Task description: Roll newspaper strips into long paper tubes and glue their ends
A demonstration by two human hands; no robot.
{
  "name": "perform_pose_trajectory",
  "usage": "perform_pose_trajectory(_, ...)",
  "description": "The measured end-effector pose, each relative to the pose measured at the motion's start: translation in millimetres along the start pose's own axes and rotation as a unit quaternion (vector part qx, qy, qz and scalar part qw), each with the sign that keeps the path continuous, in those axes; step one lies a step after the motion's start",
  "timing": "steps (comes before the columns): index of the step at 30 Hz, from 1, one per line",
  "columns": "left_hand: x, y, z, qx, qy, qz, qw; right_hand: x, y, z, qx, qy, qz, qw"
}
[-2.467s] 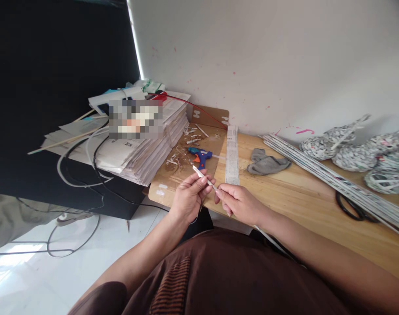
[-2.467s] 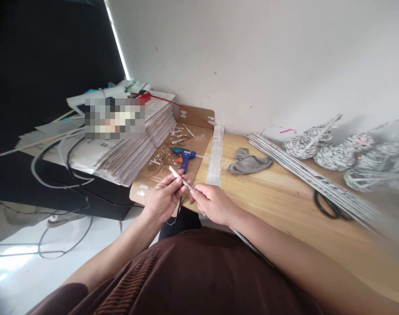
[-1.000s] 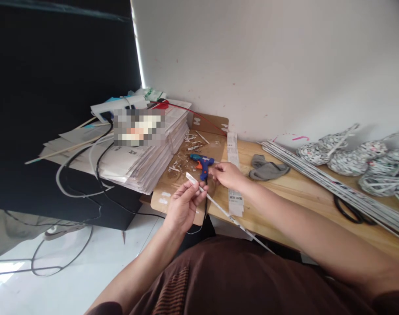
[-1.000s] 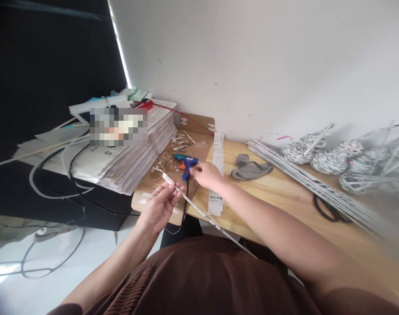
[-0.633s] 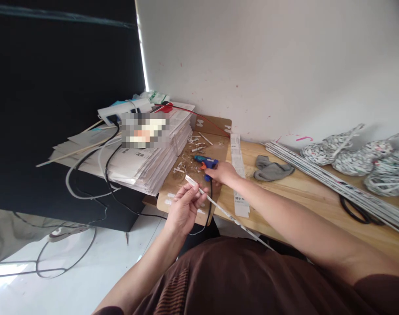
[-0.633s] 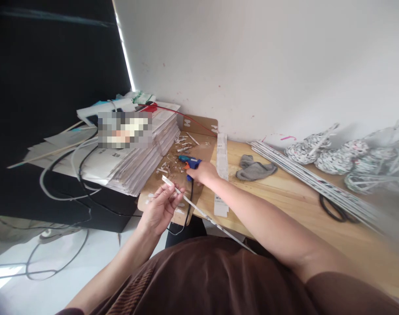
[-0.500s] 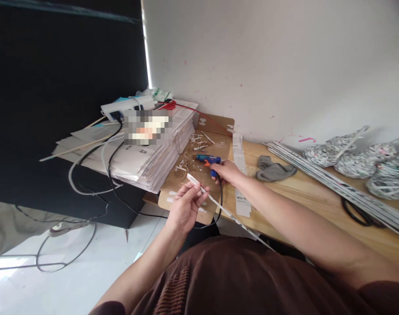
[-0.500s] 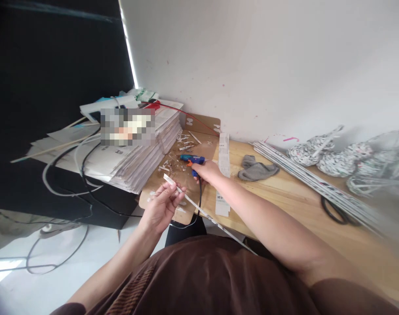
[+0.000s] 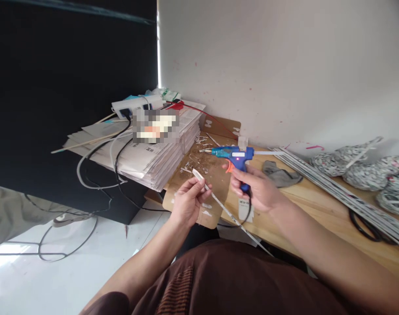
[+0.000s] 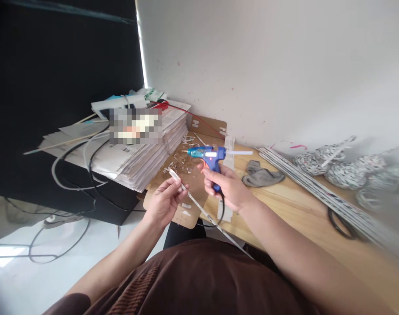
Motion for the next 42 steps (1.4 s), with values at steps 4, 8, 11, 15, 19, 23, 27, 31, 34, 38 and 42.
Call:
perform_pose_trajectory(4,12.1,1.4,2.2,0.013,0.002,-0.020,1.000,3.9,-36.2,-2.5,-0.008,-0.078,0.007,0.997)
perform_pose_trajectory(8,22.4,1.4,0.1,0.025,0.009,-0.045,0.999,6.8,-56.8,-2.0,-0.027,-0.180,0.049,0.982)
perform_pose_trajectory(11,26.2,1.1,-2.7,0.031,0.010,-0.051,0.998,4.0,-61.8,-1.7,-0.033,-0.252,0.089,0.963)
perform_pose_trajectory(15,28.2,0.5,-4.2,0.035,0.011,-0.051,0.998,0.8,-64.3,-3.4,-0.048,-0.329,0.106,0.937)
perform_pose_trajectory(19,30.6,-0.9,-2.8,0.036,0.016,-0.055,0.998,-0.6,-66.9,-5.0,-0.068,-0.366,0.111,0.921)
perform_pose_trajectory(23,32.6,-1.7,-2.1,0.035,0.019,-0.057,0.998,-2.1,-68.8,-5.6,-0.074,-0.388,0.124,0.910)
perform_pose_trajectory(27,33.8,-1.9,-2.0,0.043,0.016,-0.066,0.997,-2.4,-69.2,-6.4,-0.074,-0.403,0.131,0.903)
perform_pose_trajectory(31,34.3,-2.8,-1.6,0.044,0.018,-0.071,0.996,-1.8,-69.0,-7.1,-0.079,-0.408,0.132,0.900)
perform_pose_trajectory(34,34.3,-2.9,-1.4,0.042,0.020,-0.069,0.997,-2.2,-69.0,-6.7,-0.083,-0.413,0.135,0.897)
perform_pose_trajectory(38,34.2,-2.4,-1.3,0.041,0.018,-0.067,0.997,-3.7,-69.4,-5.7,-0.081,-0.421,0.136,0.893)
perform_pose_trajectory(42,34.3,-2.3,-1.3,0.038,0.017,-0.069,0.997,-3.1,-69.6,-7.1,-0.086,-0.438,0.133,0.885)
Point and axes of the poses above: each hand's wrist, its own y-axis towards the middle knuckle, its own x-axis out of the palm, z = x × y, the point moved 5 cm from there along y, towards the middle knuckle, and after that the axes turned 5 degrees about x, right-handed, at the moved point
